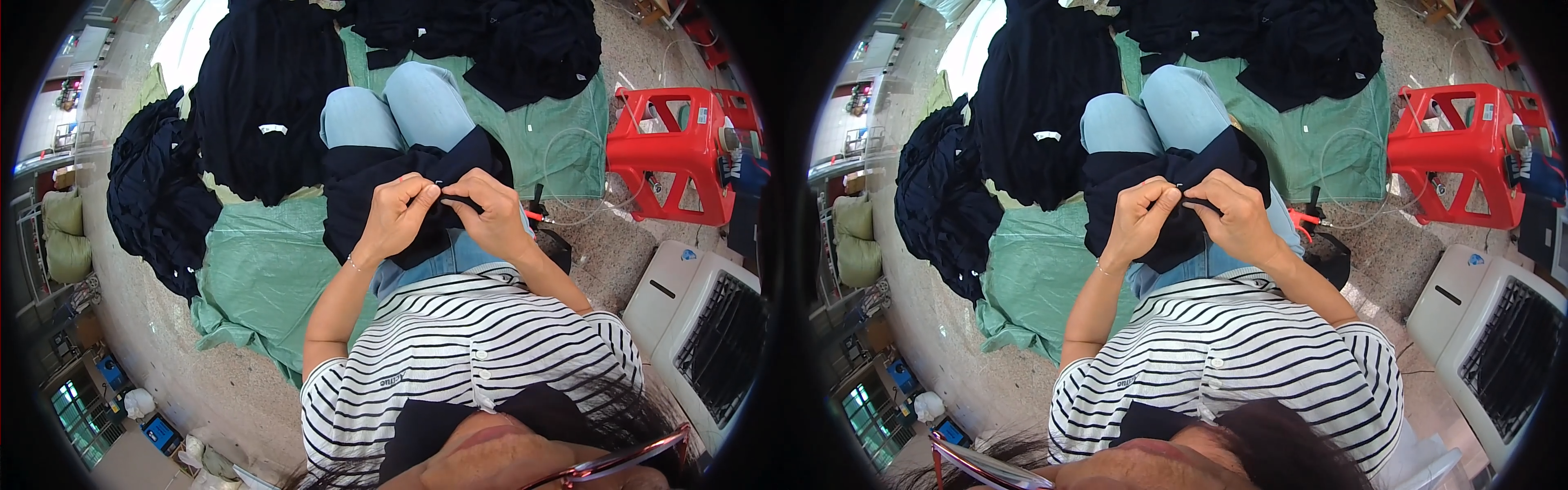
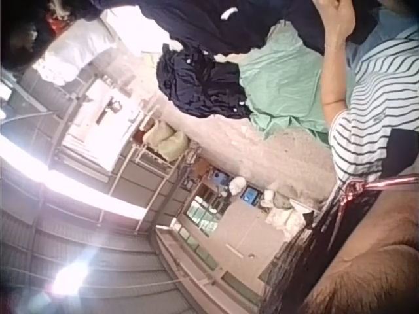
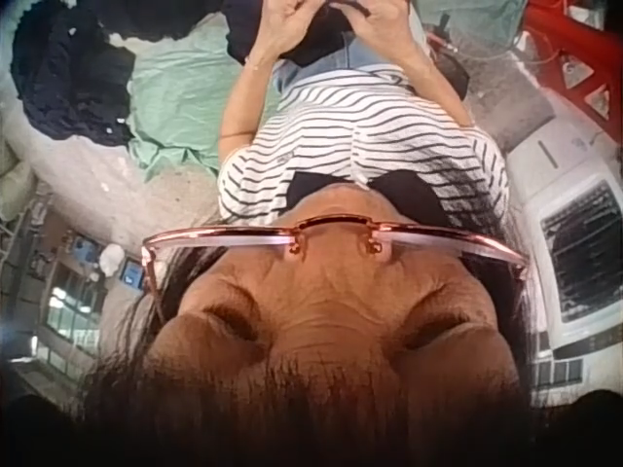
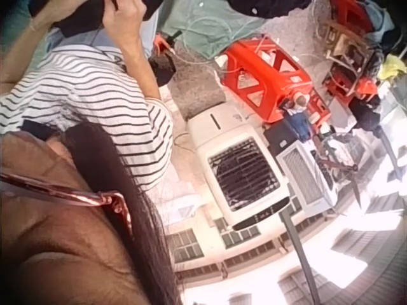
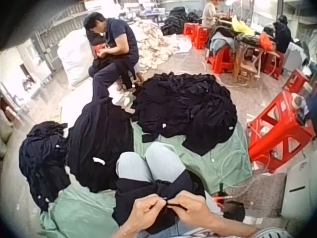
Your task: Inspecting black garments for quality and checking details in a textile workshop.
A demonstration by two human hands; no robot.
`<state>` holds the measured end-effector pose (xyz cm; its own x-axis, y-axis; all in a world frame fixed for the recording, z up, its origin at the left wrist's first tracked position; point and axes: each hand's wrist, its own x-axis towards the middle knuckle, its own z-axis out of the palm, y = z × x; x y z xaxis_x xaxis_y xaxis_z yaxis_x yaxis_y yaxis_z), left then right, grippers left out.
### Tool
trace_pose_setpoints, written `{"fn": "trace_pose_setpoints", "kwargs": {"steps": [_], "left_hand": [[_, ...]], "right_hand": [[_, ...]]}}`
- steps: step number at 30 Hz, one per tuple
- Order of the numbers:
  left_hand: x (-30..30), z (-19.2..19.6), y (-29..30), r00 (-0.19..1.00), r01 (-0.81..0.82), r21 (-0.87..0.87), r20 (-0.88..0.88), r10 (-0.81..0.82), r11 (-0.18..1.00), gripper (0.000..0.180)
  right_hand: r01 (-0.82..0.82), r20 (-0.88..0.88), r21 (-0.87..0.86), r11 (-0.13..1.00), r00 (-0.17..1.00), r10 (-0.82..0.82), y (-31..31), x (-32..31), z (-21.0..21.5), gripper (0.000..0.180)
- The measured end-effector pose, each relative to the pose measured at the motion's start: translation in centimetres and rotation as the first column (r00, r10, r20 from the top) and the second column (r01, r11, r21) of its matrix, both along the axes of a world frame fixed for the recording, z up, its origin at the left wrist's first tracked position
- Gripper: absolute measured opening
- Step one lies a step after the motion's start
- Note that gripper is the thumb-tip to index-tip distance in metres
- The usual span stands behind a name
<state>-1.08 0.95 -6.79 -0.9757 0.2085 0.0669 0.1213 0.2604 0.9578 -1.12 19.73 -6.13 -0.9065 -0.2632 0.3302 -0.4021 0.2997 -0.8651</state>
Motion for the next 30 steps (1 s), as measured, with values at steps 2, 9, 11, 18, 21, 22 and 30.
{"fn": "trace_pose_setpoints", "kwargs": {"steps": [2,9,11,18,21,22,30], "left_hand": [[0.2,0.1,-0.2,1.000,-0.003,0.023,0.007,0.003,1.000,0.018],[0.3,0.3,-0.7,0.997,0.057,-0.029,-0.040,-0.058,0.998,0.014],[0.7,0.8,-0.2,0.991,0.030,-0.107,-0.126,-0.044,0.994,0.011],[1.3,1.0,0.5,0.990,-0.028,-0.106,-0.143,0.012,0.994,0.004],[1.5,-0.1,0.9,0.995,-0.082,-0.011,-0.056,0.082,0.997,0.005],[1.5,-0.3,0.9,0.996,-0.084,0.056,0.016,0.083,0.995,0.007],[1.2,0.5,-0.8,0.994,0.025,0.017,-0.106,-0.023,1.000,0.066]], "right_hand": [[0.008,0.005,-0.021,1.000,1.000,-0.008,0.0,-0.1,0.0,0.025],[0.002,0.109,-0.110,0.994,0.994,0.010,0.0,-0.3,-0.7,0.020],[0.004,0.148,-0.115,0.993,0.989,0.013,0.0,-0.2,-1.1,0.020],[0.022,0.560,-0.407,0.913,0.796,0.230,0.4,-0.4,-1.6,0.005],[0.082,0.601,-0.675,0.733,0.637,0.482,0.5,-1.2,-2.6,0.013],[0.071,0.611,-0.675,0.735,0.612,0.502,0.7,-1.2,-2.7,0.015],[-0.581,0.464,0.182,0.793,0.762,0.452,2.5,-2.2,1.8,0.028]]}}
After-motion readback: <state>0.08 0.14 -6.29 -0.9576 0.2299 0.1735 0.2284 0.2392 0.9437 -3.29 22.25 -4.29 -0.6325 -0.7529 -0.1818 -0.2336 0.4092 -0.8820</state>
